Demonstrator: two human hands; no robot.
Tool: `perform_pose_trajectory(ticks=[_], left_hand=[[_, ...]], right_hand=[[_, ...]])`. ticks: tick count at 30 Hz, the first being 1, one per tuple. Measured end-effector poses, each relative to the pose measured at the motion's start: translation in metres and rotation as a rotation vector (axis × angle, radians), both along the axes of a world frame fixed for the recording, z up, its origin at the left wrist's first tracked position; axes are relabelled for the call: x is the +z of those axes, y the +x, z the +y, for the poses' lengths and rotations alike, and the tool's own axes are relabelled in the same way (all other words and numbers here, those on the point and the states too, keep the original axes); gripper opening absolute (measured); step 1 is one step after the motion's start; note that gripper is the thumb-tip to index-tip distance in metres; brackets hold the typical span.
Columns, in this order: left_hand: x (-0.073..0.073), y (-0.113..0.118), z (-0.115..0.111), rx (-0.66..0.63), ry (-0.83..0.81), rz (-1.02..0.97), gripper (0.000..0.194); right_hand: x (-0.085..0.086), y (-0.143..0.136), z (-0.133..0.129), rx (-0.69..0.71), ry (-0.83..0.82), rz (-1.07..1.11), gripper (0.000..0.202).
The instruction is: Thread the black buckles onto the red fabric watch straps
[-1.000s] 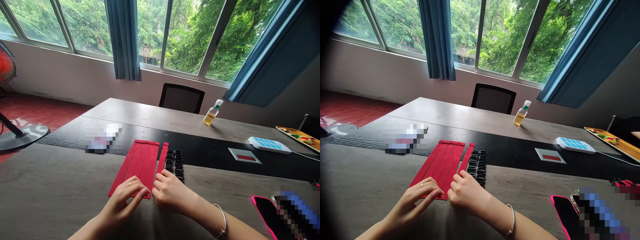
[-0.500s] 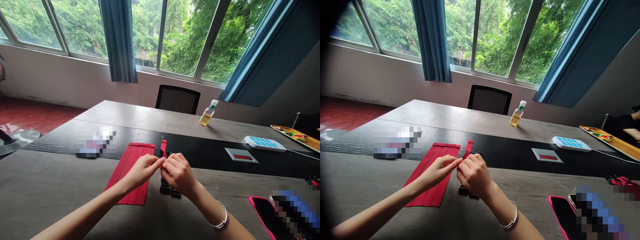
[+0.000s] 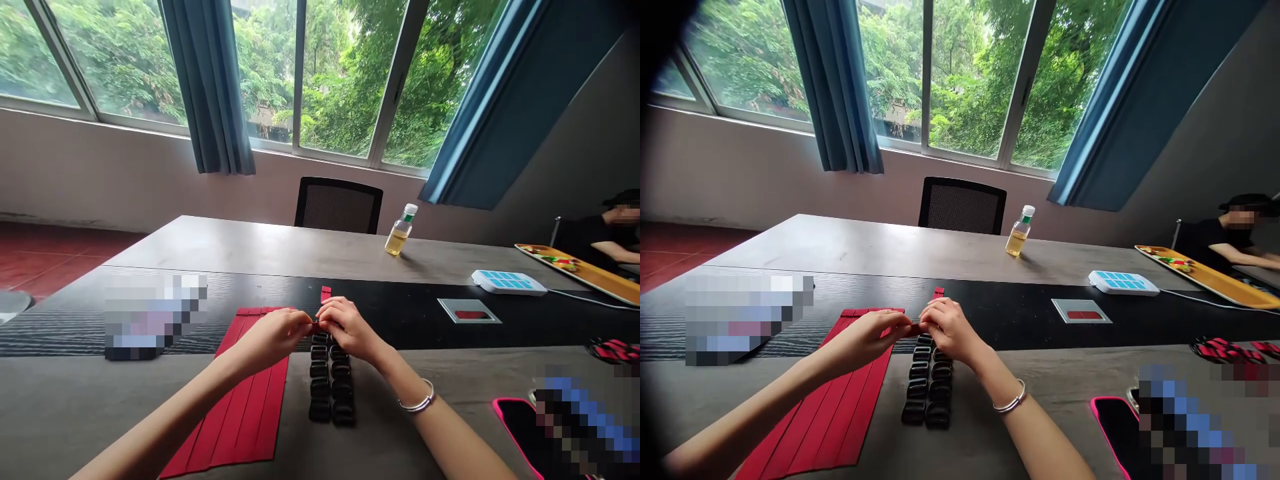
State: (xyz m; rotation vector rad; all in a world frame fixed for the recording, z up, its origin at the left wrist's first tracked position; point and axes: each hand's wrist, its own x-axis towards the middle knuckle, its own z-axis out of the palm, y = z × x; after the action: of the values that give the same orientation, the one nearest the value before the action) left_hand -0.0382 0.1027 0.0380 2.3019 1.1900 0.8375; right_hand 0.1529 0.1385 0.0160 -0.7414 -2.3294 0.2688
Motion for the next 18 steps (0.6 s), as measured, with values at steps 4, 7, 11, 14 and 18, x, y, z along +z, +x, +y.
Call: perform_pose_trajectory(ticks=[4, 7, 11, 14, 18], left_hand=[[-0.007, 0.004, -0.001, 0.042, -0.054, 0.104, 0.023], [-0.009, 0.007, -0.004, 0.012, -0.065, 0.143, 0.022], [-0.011, 0.008, -0.018, -0.026, -0.054, 0.160, 0.020], [-0.012, 0.010, -0.034, -0.098, -0.029, 0.204, 0.020], [-0.011, 0.019, -0.054, -0.198, 0.004, 0.265, 0.017]], right_hand=[[-0.014, 0.031, -0.002, -0.155, -0.016, 0.041, 0.016], [-0.025, 0.056, -0.013, -0.274, -0.023, 0.050, 0.021], [-0.026, 0.070, -0.041, -0.364, -0.033, 0.032, 0.023], [-0.013, 0.067, -0.068, -0.359, -0.075, 0.002, 0.024], [0.019, 0.061, -0.101, -0.332, -0.164, -0.034, 0.024]])
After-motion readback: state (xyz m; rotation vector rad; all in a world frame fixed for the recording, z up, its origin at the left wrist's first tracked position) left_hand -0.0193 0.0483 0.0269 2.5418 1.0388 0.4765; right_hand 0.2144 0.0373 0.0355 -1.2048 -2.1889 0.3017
